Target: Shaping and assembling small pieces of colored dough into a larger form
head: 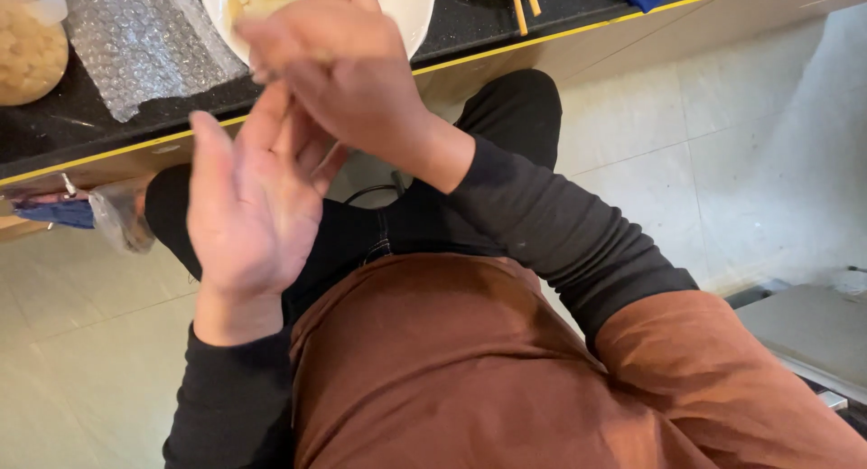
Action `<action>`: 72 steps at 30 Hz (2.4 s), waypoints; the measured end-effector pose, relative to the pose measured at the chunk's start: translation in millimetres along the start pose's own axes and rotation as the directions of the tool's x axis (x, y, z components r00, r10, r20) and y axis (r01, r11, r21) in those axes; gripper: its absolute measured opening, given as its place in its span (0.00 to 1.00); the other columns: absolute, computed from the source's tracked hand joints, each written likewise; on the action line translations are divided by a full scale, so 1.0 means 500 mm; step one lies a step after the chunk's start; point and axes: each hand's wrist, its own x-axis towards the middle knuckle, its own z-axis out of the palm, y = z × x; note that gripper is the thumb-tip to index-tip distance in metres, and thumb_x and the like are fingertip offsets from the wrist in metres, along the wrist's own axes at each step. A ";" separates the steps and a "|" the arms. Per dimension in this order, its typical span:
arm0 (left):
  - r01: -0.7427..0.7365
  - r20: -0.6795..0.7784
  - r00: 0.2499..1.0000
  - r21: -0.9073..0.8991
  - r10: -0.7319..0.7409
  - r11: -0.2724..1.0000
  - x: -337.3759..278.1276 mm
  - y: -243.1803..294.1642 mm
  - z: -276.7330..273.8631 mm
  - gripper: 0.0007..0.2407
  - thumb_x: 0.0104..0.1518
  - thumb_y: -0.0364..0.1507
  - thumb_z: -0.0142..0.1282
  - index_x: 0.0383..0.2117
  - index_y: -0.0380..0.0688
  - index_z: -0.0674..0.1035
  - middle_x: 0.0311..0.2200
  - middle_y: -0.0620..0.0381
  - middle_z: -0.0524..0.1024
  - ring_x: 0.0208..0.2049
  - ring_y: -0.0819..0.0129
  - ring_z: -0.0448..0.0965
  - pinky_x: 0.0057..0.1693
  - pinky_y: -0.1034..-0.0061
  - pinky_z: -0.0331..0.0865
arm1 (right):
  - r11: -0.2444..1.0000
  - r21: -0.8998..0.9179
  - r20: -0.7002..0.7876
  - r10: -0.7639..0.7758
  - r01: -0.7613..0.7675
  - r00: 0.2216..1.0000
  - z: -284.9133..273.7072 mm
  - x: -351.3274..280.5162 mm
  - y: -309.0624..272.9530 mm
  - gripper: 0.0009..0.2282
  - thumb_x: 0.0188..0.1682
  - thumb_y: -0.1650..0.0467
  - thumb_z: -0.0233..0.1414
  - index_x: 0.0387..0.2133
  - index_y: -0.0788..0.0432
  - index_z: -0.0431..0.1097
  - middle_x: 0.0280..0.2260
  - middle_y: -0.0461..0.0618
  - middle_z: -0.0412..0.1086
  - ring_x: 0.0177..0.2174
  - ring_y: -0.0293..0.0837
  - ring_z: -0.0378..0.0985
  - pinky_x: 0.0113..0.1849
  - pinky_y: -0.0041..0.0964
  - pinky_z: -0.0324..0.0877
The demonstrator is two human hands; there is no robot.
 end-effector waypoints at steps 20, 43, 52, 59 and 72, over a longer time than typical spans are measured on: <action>0.181 0.822 0.542 -0.315 0.172 0.932 0.071 -0.049 0.133 0.14 0.63 0.42 0.60 0.34 0.46 0.72 0.27 0.60 0.66 0.23 0.74 0.63 0.33 0.81 0.57 | 0.994 0.104 0.106 -0.048 0.036 0.993 -0.009 0.043 0.019 0.11 0.60 0.65 0.42 0.33 0.55 0.70 0.32 0.44 0.74 0.35 0.43 0.77 0.49 0.40 0.62; -0.080 -0.089 0.995 -0.498 0.041 0.864 0.053 -0.088 -0.101 0.24 0.58 0.55 0.45 0.45 0.51 0.80 0.38 0.54 0.75 0.46 0.54 0.77 0.51 0.62 0.76 | 0.984 0.175 0.239 -0.012 -0.031 0.971 -0.048 0.009 -0.076 0.11 0.65 0.68 0.37 0.50 0.59 0.66 0.42 0.53 0.72 0.45 0.51 0.75 0.52 0.44 0.67; 0.006 0.067 0.992 -0.871 0.106 0.491 0.040 0.013 -0.037 0.34 0.63 0.53 0.38 0.73 0.53 0.52 0.76 0.48 0.42 0.77 0.49 0.34 0.76 0.64 0.37 | 0.970 -0.038 0.189 -0.230 0.241 0.955 0.015 -0.078 -0.110 0.09 0.60 0.69 0.50 0.45 0.61 0.76 0.44 0.52 0.77 0.50 0.53 0.72 0.52 0.48 0.70; -0.269 -0.332 0.933 -0.384 0.140 0.883 0.027 0.049 0.025 0.27 0.61 0.38 0.47 0.67 0.43 0.63 0.68 0.45 0.64 0.68 0.56 0.66 0.69 0.70 0.62 | 0.978 -0.171 0.389 -0.043 0.119 0.920 -0.007 -0.087 -0.175 0.24 0.62 0.60 0.34 0.63 0.60 0.63 0.67 0.55 0.58 0.70 0.58 0.55 0.72 0.59 0.39; -0.545 -0.245 0.837 -0.314 0.489 0.777 0.019 0.060 0.043 0.28 0.68 0.45 0.33 0.75 0.59 0.47 0.80 0.65 0.36 0.82 0.66 0.28 0.78 0.74 0.37 | 0.999 0.038 0.568 -0.048 0.032 0.821 0.026 -0.063 -0.174 0.30 0.68 0.56 0.25 0.76 0.59 0.25 0.78 0.51 0.20 0.79 0.50 0.19 0.83 0.63 0.21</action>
